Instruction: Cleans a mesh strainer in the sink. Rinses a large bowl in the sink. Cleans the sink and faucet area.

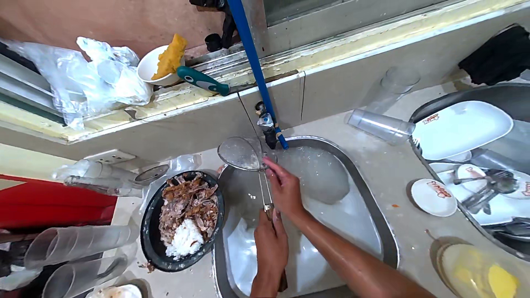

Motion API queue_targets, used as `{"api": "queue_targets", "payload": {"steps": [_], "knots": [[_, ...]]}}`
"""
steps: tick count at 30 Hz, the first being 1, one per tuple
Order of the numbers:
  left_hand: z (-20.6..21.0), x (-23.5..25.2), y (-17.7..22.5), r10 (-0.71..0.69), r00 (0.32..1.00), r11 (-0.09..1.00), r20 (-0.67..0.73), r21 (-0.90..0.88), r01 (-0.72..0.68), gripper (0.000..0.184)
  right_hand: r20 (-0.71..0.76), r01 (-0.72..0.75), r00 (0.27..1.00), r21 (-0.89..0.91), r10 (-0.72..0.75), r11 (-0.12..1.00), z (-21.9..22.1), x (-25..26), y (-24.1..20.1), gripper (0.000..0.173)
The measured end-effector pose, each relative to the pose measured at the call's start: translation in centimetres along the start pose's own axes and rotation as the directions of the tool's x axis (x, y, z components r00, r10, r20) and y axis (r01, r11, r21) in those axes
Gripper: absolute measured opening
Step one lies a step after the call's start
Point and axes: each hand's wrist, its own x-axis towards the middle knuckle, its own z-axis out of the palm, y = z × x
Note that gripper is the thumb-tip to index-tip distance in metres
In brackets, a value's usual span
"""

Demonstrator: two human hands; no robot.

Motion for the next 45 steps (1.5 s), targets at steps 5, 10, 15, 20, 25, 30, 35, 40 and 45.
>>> {"api": "queue_targets", "payload": {"steps": [5,10,15,20,25,30,35,40,45], "knots": [[-2.3,1.5,-0.8,-0.074,0.99,0.955,0.122,-0.277,0.106,0.033,0.061,0.201,0.98,-0.235,-0.192,0.951,-1.8,3.0,3.9,0.036],[-2.5,1.1,-1.0,-0.115,0.981,0.909,0.157,-0.383,0.168,0.03,0.025,0.129,0.992,-0.175,-0.127,0.976,-0.8,1.1,1.0,0.037],[-3.5,0.4,-1.2,-0.184,0.951,0.781,0.251,-0.549,0.296,0.029,0.059,0.184,0.983,-0.257,-0.174,0.949,-1.0,1.8,2.7,0.036],[-2.4,-0.8,-4.1,-0.112,0.989,0.924,0.094,-0.358,0.139,0.035,0.121,-0.605,0.741,0.548,0.66,0.578,-1.0,3.7,1.2,0.034],[-3.3,-1.1,-5.4,-0.018,1.0,0.996,-0.001,-0.087,0.018,0.038,0.42,-0.716,0.543,0.684,0.727,0.139,0.2,0.8,-3.9,0.037],[-4.7,-2.5,-6.5,-0.03,0.989,0.97,0.145,-0.236,0.064,0.036,0.229,-0.596,0.534,0.785,0.814,0.17,1.6,1.1,-3.5,0.029],[-6.6,-4.6,-8.1,0.021,0.953,0.982,0.303,-0.188,0.038,0.034,0.188,-0.796,0.427,0.542,0.885,0.269,0.3,3.9,1.3,0.037],[-8.8,-6.1,-9.9,0.106,0.893,0.99,0.436,-0.134,-0.052,0.038,0.238,-0.796,0.592,0.02,0.77,0.605,-2.2,8.1,4.4,0.047],[-8.4,-5.1,-8.7,0.019,0.894,0.972,0.449,-0.216,0.088,0.03,0.099,-0.584,0.795,-0.141,0.598,0.8,-2.7,8.5,5.2,0.049]]}}
